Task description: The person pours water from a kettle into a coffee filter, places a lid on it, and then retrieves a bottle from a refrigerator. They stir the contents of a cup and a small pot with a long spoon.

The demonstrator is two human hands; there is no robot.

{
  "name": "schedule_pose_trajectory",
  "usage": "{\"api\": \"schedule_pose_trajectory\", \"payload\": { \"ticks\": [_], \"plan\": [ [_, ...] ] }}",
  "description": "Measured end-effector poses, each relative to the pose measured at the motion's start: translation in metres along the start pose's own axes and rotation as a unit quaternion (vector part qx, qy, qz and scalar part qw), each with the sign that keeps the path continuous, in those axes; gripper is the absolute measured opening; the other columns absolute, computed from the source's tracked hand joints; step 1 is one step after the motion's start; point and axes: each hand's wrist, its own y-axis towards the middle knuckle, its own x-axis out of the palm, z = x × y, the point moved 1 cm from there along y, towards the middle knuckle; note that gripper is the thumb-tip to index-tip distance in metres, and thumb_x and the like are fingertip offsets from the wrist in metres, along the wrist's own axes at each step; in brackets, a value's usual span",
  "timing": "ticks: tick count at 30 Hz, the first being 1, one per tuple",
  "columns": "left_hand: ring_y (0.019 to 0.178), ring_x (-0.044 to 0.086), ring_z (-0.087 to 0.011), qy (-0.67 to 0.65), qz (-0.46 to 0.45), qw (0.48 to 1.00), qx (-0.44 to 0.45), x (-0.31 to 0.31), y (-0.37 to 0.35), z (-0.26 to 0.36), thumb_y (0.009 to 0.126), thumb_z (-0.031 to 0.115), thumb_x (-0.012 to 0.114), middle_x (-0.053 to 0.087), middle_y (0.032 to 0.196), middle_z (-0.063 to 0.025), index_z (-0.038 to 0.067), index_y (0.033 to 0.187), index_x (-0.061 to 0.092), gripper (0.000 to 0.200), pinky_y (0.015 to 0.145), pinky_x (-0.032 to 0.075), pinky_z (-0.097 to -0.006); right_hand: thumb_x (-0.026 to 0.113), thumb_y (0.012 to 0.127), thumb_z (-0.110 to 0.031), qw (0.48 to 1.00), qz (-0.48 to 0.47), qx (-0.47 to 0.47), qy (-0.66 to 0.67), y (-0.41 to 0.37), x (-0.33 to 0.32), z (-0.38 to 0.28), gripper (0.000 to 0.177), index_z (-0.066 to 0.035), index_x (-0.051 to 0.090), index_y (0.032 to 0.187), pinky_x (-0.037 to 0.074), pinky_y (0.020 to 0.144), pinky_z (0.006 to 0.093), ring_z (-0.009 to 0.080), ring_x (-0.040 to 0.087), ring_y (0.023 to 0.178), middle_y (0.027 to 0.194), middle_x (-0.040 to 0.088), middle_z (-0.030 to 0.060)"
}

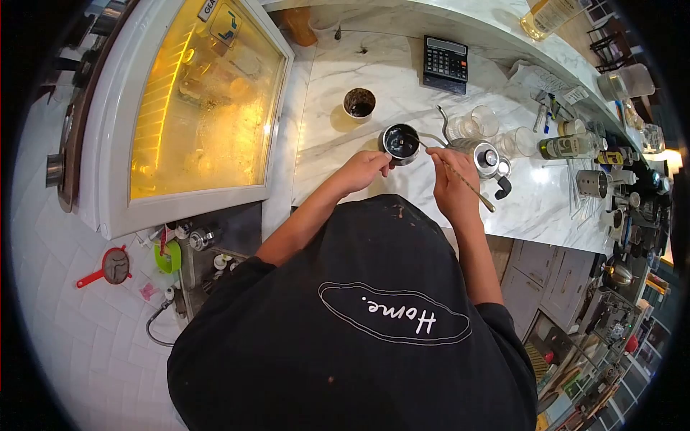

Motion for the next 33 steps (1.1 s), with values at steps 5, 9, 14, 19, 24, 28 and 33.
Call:
{"api": "schedule_pose_trajectory", "payload": {
  "ticks": [5, 9, 14, 19, 24, 28, 33],
  "plan": [
    [0.101, 0.058, -0.0166, -0.01, 0.003, 1.0, -0.006, -0.001, 0.001, 0.0, 0.107, 0.039, 0.043, 0.072, 0.114, -0.0053, 0.007, 0.08, 0.063, 0.046, 0.082, 0.044, -0.0324, 0.063, 0.097, -0.006, 0.999, -0.011, -0.044, 0.01, -0.001, 0.008, -0.006, 0.009, -0.005, 0.068, 0.104, 0.047, 0.086, 0.0415, 0.0281, 0.069, 0.094, 0.098, 0.074, 0.0095],
    [0.101, 0.058, -0.0159, -0.006, 0.0, 1.0, -0.002, -0.001, 0.0, -0.002, 0.107, 0.039, 0.044, 0.072, 0.115, -0.0055, 0.007, 0.08, 0.063, 0.046, 0.082, 0.044, -0.0321, 0.063, 0.097, -0.007, 0.999, -0.005, -0.032, -0.007, 0.005, 0.006, -0.006, 0.009, -0.004, 0.069, 0.103, 0.047, 0.086, 0.0414, 0.0282, 0.069, 0.095, 0.098, 0.074, 0.0092],
    [0.103, 0.059, -0.0161, -0.009, -0.001, 1.0, 0.005, 0.0, 0.0, -0.002, 0.108, 0.037, 0.044, 0.072, 0.115, -0.006, 0.006, 0.081, 0.065, 0.046, 0.083, 0.044, -0.0322, 0.063, 0.096, -0.006, 1.0, -0.005, -0.021, -0.004, -0.002, -0.004, 0.0, 0.008, -0.004, 0.068, 0.102, 0.047, 0.087, 0.0422, 0.0287, 0.069, 0.096, 0.098, 0.073, 0.0099],
    [0.103, 0.059, -0.0165, -0.02, -0.008, 1.0, 0.008, -0.002, 0.003, -0.006, 0.108, 0.037, 0.043, 0.072, 0.115, -0.0059, 0.006, 0.082, 0.065, 0.046, 0.084, 0.044, -0.0324, 0.064, 0.095, -0.006, 0.999, -0.019, -0.04, 0.024, 0.001, 0.003, -0.01, 0.008, -0.004, 0.067, 0.102, 0.048, 0.087, 0.0415, 0.0285, 0.069, 0.096, 0.098, 0.073, 0.0097],
    [0.104, 0.059, -0.0168, -0.019, -0.011, 1.0, 0.014, -0.002, -0.002, 0.003, 0.108, 0.036, 0.043, 0.071, 0.112, -0.0052, 0.006, 0.083, 0.066, 0.046, 0.086, 0.044, -0.0326, 0.064, 0.096, -0.007, 1.0, -0.019, -0.022, 0.01, 0.004, 0.008, 0.002, 0.013, -0.005, 0.069, 0.108, 0.047, 0.086, 0.0422, 0.0293, 0.068, 0.094, 0.097, 0.073, 0.0111],
    [0.104, 0.06, -0.0174, -0.007, -0.014, 0.999, 0.031, -0.003, 0.001, -0.003, 0.108, 0.036, 0.044, 0.071, 0.11, -0.0054, 0.005, 0.086, 0.067, 0.045, 0.088, 0.044, -0.0318, 0.063, 0.097, -0.008, 1.0, -0.008, -0.009, 0.006, -0.001, 0.005, 0.002, 0.012, -0.005, 0.069, 0.107, 0.048, 0.087, 0.0421, 0.0292, 0.069, 0.094, 0.097, 0.073, 0.011],
    [0.106, 0.062, -0.019, -0.005, -0.006, 1.0, 0.021, -0.003, 0.003, -0.006, 0.108, 0.034, 0.046, 0.072, 0.109, -0.0081, 0.002, 0.095, 0.07, 0.042, 0.097, 0.045, -0.0341, 0.064, 0.097, -0.007, 1.0, -0.005, -0.03, 0.004, -0.005, 0.008, -0.004, 0.009, -0.005, 0.068, 0.104, 0.048, 0.087, 0.0411, 0.0268, 0.069, 0.094, 0.098, 0.074, 0.0095]
  ]
}}
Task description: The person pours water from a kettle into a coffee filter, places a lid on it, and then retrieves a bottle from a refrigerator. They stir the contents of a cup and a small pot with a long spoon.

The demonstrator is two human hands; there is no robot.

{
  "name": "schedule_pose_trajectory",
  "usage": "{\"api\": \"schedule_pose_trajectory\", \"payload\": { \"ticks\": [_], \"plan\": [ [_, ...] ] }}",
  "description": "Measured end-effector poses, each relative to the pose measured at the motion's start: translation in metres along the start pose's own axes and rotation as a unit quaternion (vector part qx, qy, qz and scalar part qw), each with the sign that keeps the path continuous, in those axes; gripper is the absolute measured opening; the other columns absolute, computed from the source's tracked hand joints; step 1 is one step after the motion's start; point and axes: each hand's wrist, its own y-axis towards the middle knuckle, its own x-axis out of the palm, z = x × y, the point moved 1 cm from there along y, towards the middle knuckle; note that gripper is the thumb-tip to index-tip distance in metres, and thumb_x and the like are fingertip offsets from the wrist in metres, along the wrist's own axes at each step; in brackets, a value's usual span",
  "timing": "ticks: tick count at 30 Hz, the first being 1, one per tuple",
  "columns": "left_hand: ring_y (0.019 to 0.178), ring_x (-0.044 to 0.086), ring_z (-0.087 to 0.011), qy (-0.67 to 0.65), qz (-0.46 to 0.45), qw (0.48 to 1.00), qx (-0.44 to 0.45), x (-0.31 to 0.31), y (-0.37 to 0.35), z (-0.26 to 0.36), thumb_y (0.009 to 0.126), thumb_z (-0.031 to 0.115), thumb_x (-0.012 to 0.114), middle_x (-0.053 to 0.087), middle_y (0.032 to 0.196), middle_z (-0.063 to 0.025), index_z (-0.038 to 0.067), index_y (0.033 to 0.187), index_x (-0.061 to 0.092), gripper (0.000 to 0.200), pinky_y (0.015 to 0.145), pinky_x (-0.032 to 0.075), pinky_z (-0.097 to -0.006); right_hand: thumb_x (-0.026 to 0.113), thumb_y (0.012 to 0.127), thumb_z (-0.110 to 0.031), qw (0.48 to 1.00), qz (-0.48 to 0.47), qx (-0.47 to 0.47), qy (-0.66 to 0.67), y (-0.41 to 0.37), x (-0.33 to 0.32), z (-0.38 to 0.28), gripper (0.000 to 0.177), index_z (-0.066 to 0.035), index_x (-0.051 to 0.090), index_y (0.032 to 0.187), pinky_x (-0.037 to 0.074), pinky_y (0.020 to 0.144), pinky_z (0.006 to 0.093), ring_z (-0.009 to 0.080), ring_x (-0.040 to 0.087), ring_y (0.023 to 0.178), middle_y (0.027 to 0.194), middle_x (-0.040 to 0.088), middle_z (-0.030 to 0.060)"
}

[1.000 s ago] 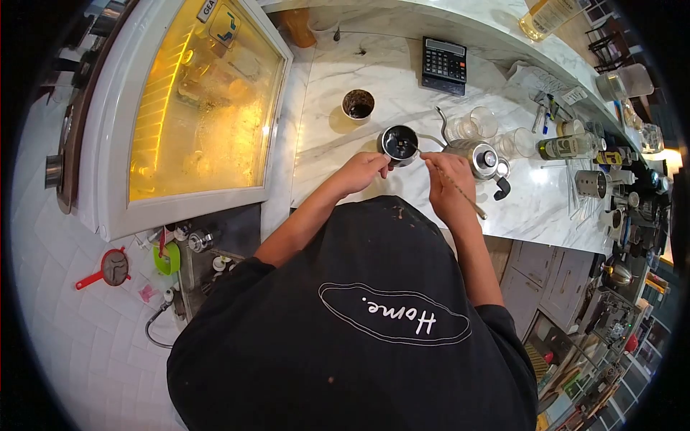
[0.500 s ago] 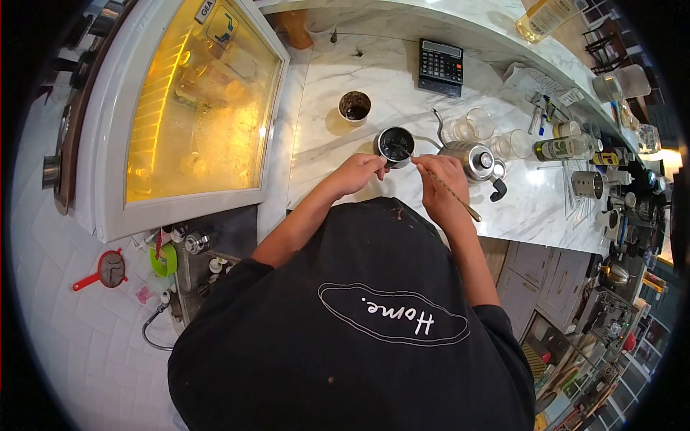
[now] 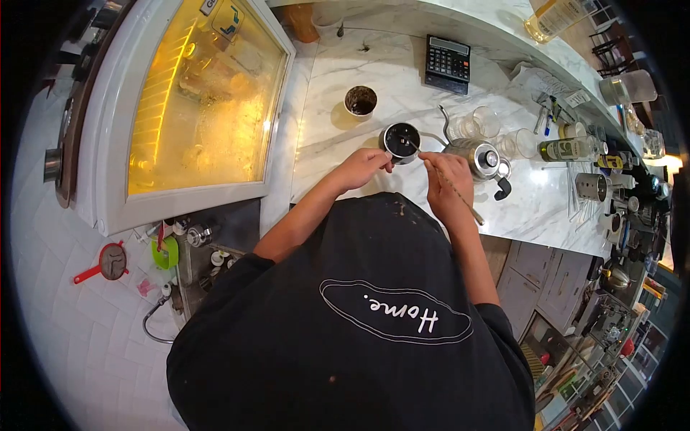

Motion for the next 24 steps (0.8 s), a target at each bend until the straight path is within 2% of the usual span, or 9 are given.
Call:
{"api": "schedule_pose_trajectory", "payload": {
  "ticks": [4, 7, 15, 21, 24],
  "plan": [
    [0.107, 0.064, -0.019, -0.014, 0.003, 1.0, 0.008, 0.0, 0.004, -0.007, 0.109, 0.034, 0.046, 0.072, 0.108, -0.0086, 0.001, 0.101, 0.07, 0.041, 0.1, 0.046, -0.0358, 0.065, 0.095, -0.006, 0.999, 0.046, -0.025, 0.009, 0.003, 0.01, 0.0, 0.007, -0.004, 0.069, 0.101, 0.048, 0.087, 0.0406, 0.0257, 0.07, 0.093, 0.098, 0.074, 0.0085],
    [0.107, 0.064, -0.0185, -0.01, 0.0, 1.0, 0.008, -0.001, 0.002, -0.003, 0.109, 0.034, 0.046, 0.072, 0.108, -0.0079, 0.001, 0.104, 0.069, 0.041, 0.1, 0.046, -0.0359, 0.065, 0.095, -0.005, 0.998, 0.054, -0.006, -0.015, 0.004, 0.006, 0.004, 0.007, -0.004, 0.069, 0.101, 0.048, 0.088, 0.0408, 0.0265, 0.069, 0.094, 0.099, 0.074, 0.0086],
    [0.108, 0.065, -0.0168, -0.014, 0.012, 1.0, 0.004, 0.001, 0.003, -0.006, 0.109, 0.033, 0.048, 0.073, 0.109, -0.0076, 0.001, 0.105, 0.069, 0.039, 0.101, 0.047, -0.0351, 0.065, 0.095, -0.006, 1.0, 0.01, 0.001, 0.021, 0.004, -0.002, -0.006, 0.007, -0.004, 0.069, 0.101, 0.049, 0.088, 0.0413, 0.0269, 0.069, 0.096, 0.099, 0.074, 0.0093],
    [0.111, 0.066, -0.018, -0.086, 0.049, 0.995, -0.004, 0.0, -0.008, -0.002, 0.107, 0.027, 0.056, 0.073, 0.111, -0.0113, 0.002, 0.115, 0.064, 0.027, 0.102, 0.047, -0.0341, 0.064, 0.097, -0.007, 0.997, 0.067, -0.005, 0.023, 0.012, -0.02, -0.014, 0.009, -0.005, 0.07, 0.103, 0.051, 0.089, 0.0424, 0.0287, 0.07, 0.093, 0.099, 0.074, 0.0106],
    [0.111, 0.066, -0.0179, -0.093, 0.079, 0.993, 0.007, -0.008, -0.022, -0.002, 0.105, 0.028, 0.059, 0.073, 0.11, -0.0115, 0.005, 0.119, 0.061, 0.027, 0.101, 0.047, -0.0341, 0.062, 0.099, -0.007, 0.992, 0.107, 0.005, 0.059, 0.006, -0.031, -0.015, 0.01, -0.005, 0.07, 0.104, 0.051, 0.091, 0.0434, 0.0296, 0.07, 0.091, 0.099, 0.075, 0.011]
  ]
}}
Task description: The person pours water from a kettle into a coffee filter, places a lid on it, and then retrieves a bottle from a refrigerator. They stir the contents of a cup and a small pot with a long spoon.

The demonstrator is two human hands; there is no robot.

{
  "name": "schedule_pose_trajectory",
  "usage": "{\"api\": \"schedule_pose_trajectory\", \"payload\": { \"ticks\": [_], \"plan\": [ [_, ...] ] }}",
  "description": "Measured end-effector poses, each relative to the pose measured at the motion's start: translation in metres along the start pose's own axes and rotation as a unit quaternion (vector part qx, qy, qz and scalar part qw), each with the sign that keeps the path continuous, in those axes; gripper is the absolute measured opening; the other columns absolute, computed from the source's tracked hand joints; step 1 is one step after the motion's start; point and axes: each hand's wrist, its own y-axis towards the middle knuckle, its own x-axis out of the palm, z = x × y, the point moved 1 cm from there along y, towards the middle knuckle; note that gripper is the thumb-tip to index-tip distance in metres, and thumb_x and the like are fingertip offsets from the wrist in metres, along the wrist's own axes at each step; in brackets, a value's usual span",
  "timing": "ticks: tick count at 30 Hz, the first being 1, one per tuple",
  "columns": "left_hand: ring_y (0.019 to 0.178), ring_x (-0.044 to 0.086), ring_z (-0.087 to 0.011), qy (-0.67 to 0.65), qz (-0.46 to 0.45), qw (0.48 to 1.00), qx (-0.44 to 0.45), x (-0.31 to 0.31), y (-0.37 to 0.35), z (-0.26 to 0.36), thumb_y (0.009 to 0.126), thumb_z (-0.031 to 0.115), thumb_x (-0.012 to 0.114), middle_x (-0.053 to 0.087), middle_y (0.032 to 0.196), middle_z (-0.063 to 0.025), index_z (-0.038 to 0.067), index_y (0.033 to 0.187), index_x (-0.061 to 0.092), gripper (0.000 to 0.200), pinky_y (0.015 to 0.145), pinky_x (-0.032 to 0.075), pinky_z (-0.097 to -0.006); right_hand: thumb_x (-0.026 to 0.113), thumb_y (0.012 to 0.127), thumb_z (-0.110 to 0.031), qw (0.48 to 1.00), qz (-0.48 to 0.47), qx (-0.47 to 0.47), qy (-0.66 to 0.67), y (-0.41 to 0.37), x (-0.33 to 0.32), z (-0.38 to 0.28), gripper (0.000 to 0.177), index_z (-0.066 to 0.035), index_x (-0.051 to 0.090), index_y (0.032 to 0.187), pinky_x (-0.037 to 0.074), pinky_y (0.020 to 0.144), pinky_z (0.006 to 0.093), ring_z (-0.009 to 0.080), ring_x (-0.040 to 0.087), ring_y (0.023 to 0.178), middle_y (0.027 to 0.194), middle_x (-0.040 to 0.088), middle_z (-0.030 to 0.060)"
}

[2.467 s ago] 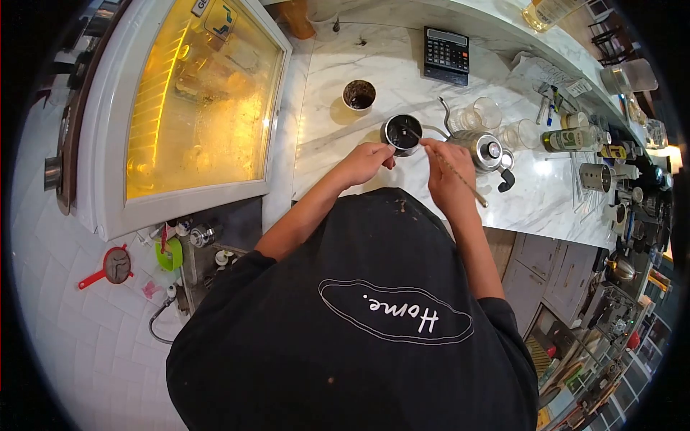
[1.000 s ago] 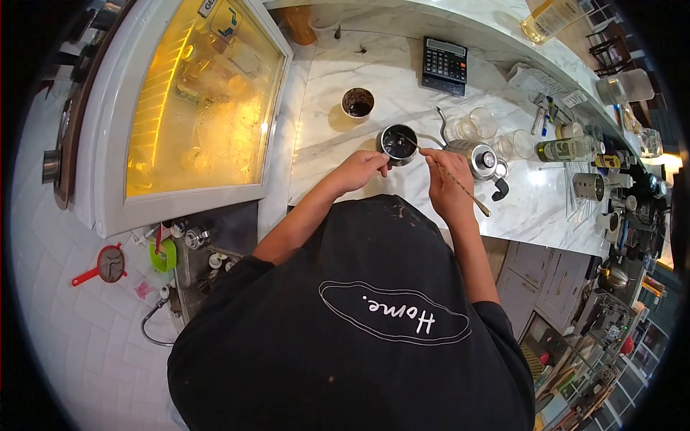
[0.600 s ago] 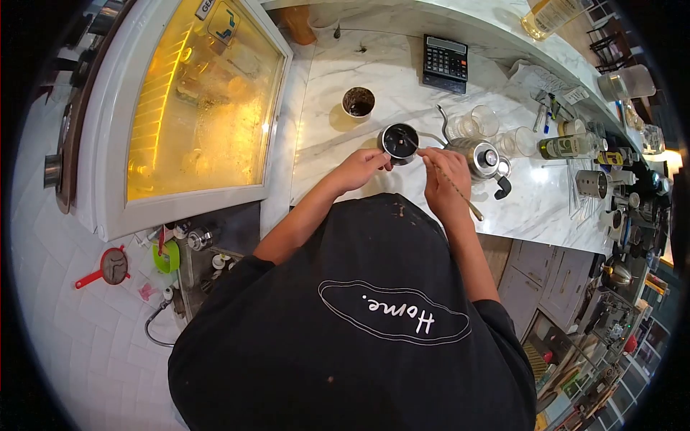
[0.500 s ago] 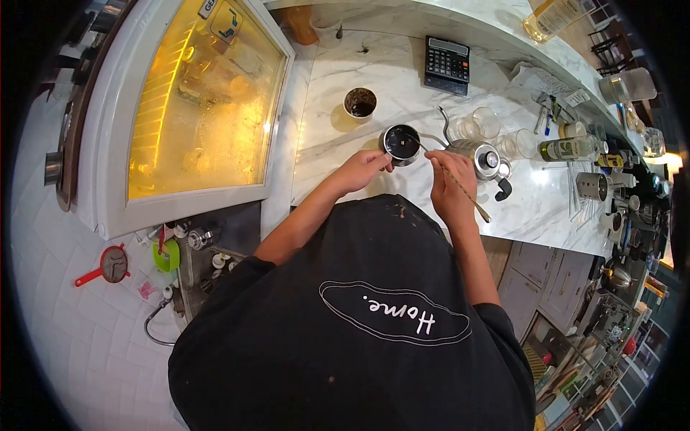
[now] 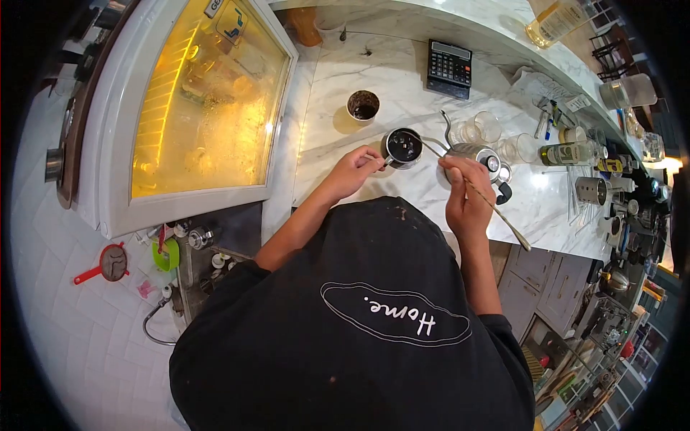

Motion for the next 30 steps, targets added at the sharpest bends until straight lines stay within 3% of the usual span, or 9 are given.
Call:
{"api": "schedule_pose_trajectory", "payload": {
  "ticks": [4, 7, 10, 16, 18, 21, 30],
  "plan": [
    [0.106, 0.066, -0.0172, 0.004, 0.04, 0.999, 0.015, -0.012, -0.011, -0.006, 0.105, 0.029, 0.06, 0.073, 0.109, -0.0101, 0.007, 0.12, 0.061, 0.027, 0.097, 0.048, -0.033, 0.059, 0.101, -0.007, 0.999, 0.017, 0.047, -0.005, -0.008, 0.001, 0.004, 0.012, -0.004, 0.071, 0.102, 0.052, 0.093, 0.0449, 0.0298, 0.07, 0.09, 0.097, 0.075, 0.0099],
    [0.104, 0.065, -0.0164, 0.006, 0.062, 0.998, 0.013, -0.019, -0.011, -0.012, 0.104, 0.029, 0.061, 0.073, 0.109, -0.0096, 0.007, 0.12, 0.06, 0.027, 0.095, 0.048, -0.0323, 0.058, 0.102, -0.007, 0.997, 0.066, 0.032, 0.011, -0.012, 0.001, 0.002, 0.013, -0.003, 0.071, 0.101, 0.052, 0.094, 0.0447, 0.0295, 0.07, 0.088, 0.096, 0.076, 0.0084],
    [0.104, 0.064, -0.0154, -0.002, 0.061, 0.998, 0.009, -0.017, -0.009, -0.015, 0.103, 0.027, 0.063, 0.071, 0.11, -0.0087, 0.007, 0.121, 0.06, 0.027, 0.094, 0.048, -0.0314, 0.058, 0.102, -0.005, 0.998, 0.027, 0.057, -0.011, -0.016, 0.004, 0.007, 0.014, -0.002, 0.071, 0.101, 0.051, 0.095, 0.0447, 0.0297, 0.069, 0.086, 0.096, 0.076, 0.0074],
    [0.105, 0.063, -0.0145, 0.027, 0.059, 0.998, 0.024, -0.016, 0.002, -0.023, 0.101, 0.023, 0.066, 0.069, 0.11, -0.0073, 0.006, 0.123, 0.059, 0.029, 0.094, 0.048, -0.0301, 0.057, 0.102, -0.006, 0.993, 0.06, 0.102, 0.013, -0.018, 0.006, 0.004, 0.016, -0.001, 0.072, 0.1, 0.051, 0.096, 0.0432, 0.0318, 0.068, 0.087, 0.096, 0.075, 0.0087],
    [0.104, 0.063, -0.0143, 0.049, 0.071, 0.996, 0.02, -0.017, 0.004, -0.021, 0.1, 0.023, 0.067, 0.069, 0.11, -0.0073, 0.006, 0.123, 0.059, 0.03, 0.095, 0.048, -0.0303, 0.057, 0.103, -0.008, 0.993, 0.049, 0.11, 0.004, -0.017, 0.006, 0.009, 0.018, 0.001, 0.072, 0.101, 0.052, 0.094, 0.0402, 0.0301, 0.07, 0.087, 0.096, 0.076, 0.0103],
    [0.091, 0.06, -0.0123, 0.019, 0.097, 0.994, 0.049, -0.023, 0.01, -0.03, 0.095, 0.025, 0.073, 0.068, 0.101, -0.0045, 0.006, 0.12, 0.061, 0.033, 0.084, 0.05, -0.03, 0.054, 0.106, -0.011, 0.983, 0.068, 0.162, 0.056, -0.02, 0.004, 0.011, 0.022, 0.003, 0.072, 0.104, 0.053, 0.089, 0.0354, 0.0258, 0.072, 0.088, 0.097, 0.077, 0.0129],
    [0.09, 0.062, -0.0135, 0.067, 0.133, 0.987, 0.067, -0.032, 0.015, -0.045, 0.093, 0.022, 0.073, 0.068, 0.1, -0.0053, 0.006, 0.12, 0.062, 0.034, 0.082, 0.052, -0.0308, 0.046, 0.11, -0.017, 0.966, 0.131, 0.198, 0.104, -0.01, -0.007, 0.012, 0.032, 0.004, 0.07, 0.106, 0.053, 0.085, 0.0302, 0.0156, 0.071, 0.093, 0.096, 0.078, 0.0133]
  ]
}}
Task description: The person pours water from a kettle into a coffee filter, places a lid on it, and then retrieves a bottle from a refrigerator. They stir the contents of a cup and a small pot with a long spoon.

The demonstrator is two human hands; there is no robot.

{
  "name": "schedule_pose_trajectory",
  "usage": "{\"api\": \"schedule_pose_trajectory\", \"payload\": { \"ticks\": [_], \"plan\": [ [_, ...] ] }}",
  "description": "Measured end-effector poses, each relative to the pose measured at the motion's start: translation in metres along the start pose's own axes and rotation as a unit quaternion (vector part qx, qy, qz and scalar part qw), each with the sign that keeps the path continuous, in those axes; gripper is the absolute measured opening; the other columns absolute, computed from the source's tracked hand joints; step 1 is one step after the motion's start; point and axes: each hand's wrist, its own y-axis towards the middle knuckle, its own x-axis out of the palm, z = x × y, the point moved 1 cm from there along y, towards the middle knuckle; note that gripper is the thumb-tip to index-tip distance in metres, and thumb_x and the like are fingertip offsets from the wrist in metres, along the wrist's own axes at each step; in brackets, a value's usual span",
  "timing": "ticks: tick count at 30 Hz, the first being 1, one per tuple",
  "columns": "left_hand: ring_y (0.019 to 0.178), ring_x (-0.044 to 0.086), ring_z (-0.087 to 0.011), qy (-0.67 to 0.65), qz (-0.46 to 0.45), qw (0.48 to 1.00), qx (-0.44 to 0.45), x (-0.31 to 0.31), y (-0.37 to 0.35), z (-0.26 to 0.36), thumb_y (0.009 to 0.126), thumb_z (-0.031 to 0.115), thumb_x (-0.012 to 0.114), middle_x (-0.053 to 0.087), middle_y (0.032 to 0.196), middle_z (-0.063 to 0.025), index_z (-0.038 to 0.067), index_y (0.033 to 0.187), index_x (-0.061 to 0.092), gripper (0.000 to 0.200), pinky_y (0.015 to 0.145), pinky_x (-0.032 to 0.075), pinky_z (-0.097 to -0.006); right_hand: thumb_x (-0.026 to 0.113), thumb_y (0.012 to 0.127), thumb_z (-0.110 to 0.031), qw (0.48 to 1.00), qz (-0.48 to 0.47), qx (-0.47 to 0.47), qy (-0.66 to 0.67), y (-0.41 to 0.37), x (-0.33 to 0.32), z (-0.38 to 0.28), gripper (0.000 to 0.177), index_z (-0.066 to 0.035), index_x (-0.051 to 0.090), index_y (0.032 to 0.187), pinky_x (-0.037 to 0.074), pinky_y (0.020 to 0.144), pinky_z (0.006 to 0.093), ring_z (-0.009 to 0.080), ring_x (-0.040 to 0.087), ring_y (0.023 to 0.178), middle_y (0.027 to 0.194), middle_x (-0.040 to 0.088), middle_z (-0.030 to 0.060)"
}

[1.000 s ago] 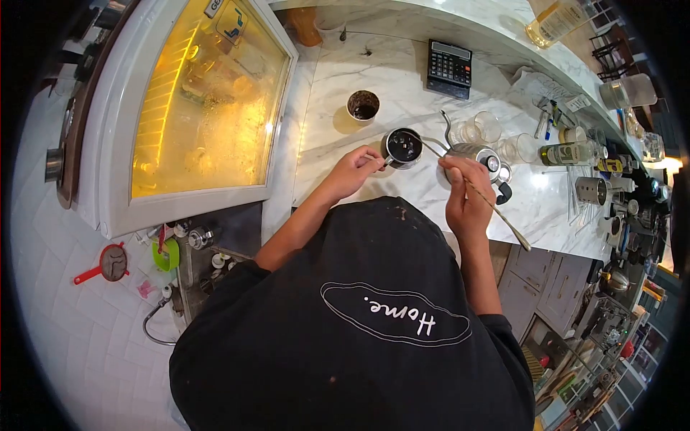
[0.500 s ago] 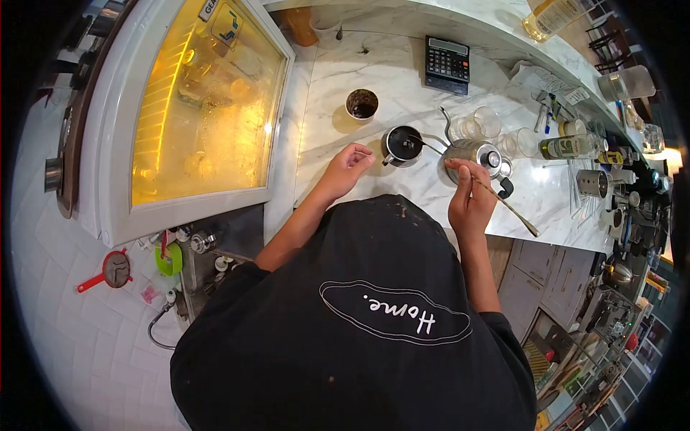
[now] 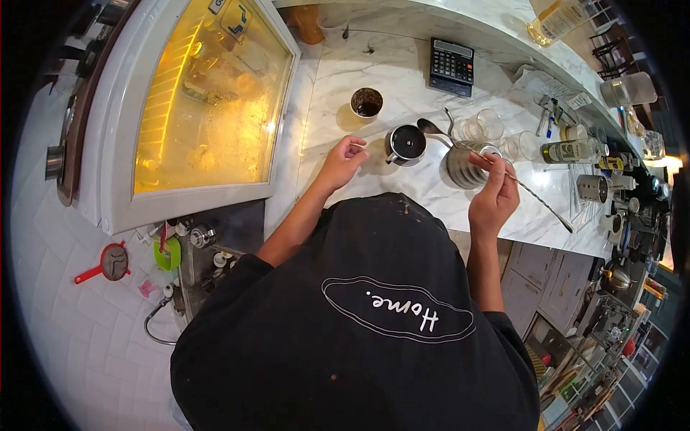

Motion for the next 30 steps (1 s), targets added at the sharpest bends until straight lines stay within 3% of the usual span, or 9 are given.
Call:
{"api": "schedule_pose_trajectory", "payload": {
  "ticks": [3, 5, 9, 12, 17, 23, 26, 30],
  "plan": [
    [0.103, 0.062, -0.0151, -0.004, -0.019, 1.0, -0.024, 0.001, -0.002, 0.008, 0.097, 0.02, 0.069, 0.067, 0.11, -0.0071, 0.005, 0.125, 0.059, 0.033, 0.094, 0.048, -0.0318, 0.045, 0.11, -0.016, 1.0, -0.018, -0.005, 0.007, -0.004, 0.0, 0.003, 0.031, 0.004, 0.069, 0.108, 0.053, 0.086, 0.0309, 0.0171, 0.072, 0.094, 0.097, 0.078, 0.0129],
    [0.103, 0.062, -0.0155, -0.005, -0.024, 0.999, -0.026, 0.004, -0.004, 0.007, 0.096, 0.02, 0.069, 0.067, 0.11, -0.0071, 0.005, 0.124, 0.06, 0.033, 0.094, 0.048, -0.032, 0.044, 0.111, -0.014, 0.998, -0.058, -0.013, -0.001, -0.012, 0.008, 0.019, 0.029, 0.004, 0.067, 0.11, 0.053, 0.087, 0.0316, 0.0188, 0.073, 0.094, 0.099, 0.077, 0.0132],
    [0.104, 0.061, -0.0155, 0.011, -0.035, 0.999, 0.007, 0.01, -0.01, 0.022, 0.097, 0.022, 0.07, 0.067, 0.111, -0.0067, 0.006, 0.121, 0.062, 0.03, 0.094, 0.048, -0.032, 0.047, 0.108, -0.008, 0.998, -0.03, -0.005, 0.062, -0.016, 0.01, 0.009, 0.026, 0.007, 0.068, 0.106, 0.054, 0.088, 0.0345, 0.0247, 0.073, 0.094, 0.11, 0.074, 0.0173],
    [0.103, 0.062, -0.0152, 0.015, -0.053, 0.998, 0.024, 0.014, -0.014, 0.034, 0.097, 0.023, 0.07, 0.068, 0.109, -0.0061, 0.006, 0.118, 0.064, 0.027, 0.092, 0.049, -0.032, 0.048, 0.108, -0.009, 0.997, -0.064, -0.034, -0.002, -0.011, 0.011, 0.024, 0.027, 0.007, 0.069, 0.104, 0.054, 0.088, 0.0353, 0.0274, 0.073, 0.095, 0.108, 0.074, 0.0176],
    [0.1, 0.063, -0.0154, 0.048, -0.066, 0.996, 0.043, 0.022, -0.016, 0.047, 0.097, 0.024, 0.071, 0.07, 0.105, -0.0056, 0.005, 0.116, 0.066, 0.027, 0.091, 0.05, -0.0327, 0.049, 0.107, -0.012, 0.99, -0.119, -0.047, -0.051, -0.004, 0.015, 0.032, 0.026, 0.003, 0.07, 0.105, 0.052, 0.077, 0.033, 0.0243, 0.069, 0.085, 0.099, 0.076, 0.0125],
    [0.1, 0.063, -0.0156, 0.045, -0.051, 0.997, 0.043, 0.018, -0.016, 0.049, 0.096, 0.023, 0.072, 0.07, 0.104, -0.0057, 0.004, 0.115, 0.067, 0.027, 0.091, 0.051, -0.0337, 0.052, 0.105, -0.009, 0.996, -0.084, -0.029, 0.004, -0.003, 0.01, -0.003, 0.02, 0.0, 0.07, 0.102, 0.052, 0.082, 0.0362, 0.0275, 0.069, 0.09, 0.099, 0.075, 0.0128],
    [0.099, 0.063, -0.0156, 0.05, -0.056, 0.996, 0.038, 0.019, -0.02, 0.047, 0.096, 0.023, 0.072, 0.071, 0.104, -0.0055, 0.004, 0.114, 0.067, 0.027, 0.091, 0.051, -0.0335, 0.055, 0.103, -0.005, 0.982, -0.124, -0.121, -0.075, -0.012, 0.02, 0.014, 0.015, -0.001, 0.07, 0.101, 0.051, 0.086, 0.0391, 0.0304, 0.068, 0.098, 0.101, 0.073, 0.014],
    [0.099, 0.063, -0.0157, 0.043, -0.066, 0.996, 0.047, 0.025, -0.018, 0.044, 0.096, 0.023, 0.072, 0.071, 0.104, -0.005, 0.004, 0.114, 0.068, 0.027, 0.091, 0.051, -0.0336, 0.058, 0.101, -0.004, 0.98, -0.111, -0.135, -0.099, -0.014, 0.025, 0.013, 0.012, -0.002, 0.07, 0.1, 0.05, 0.088, 0.041, 0.0323, 0.067, 0.099, 0.102, 0.072, 0.0135]
  ]
}}
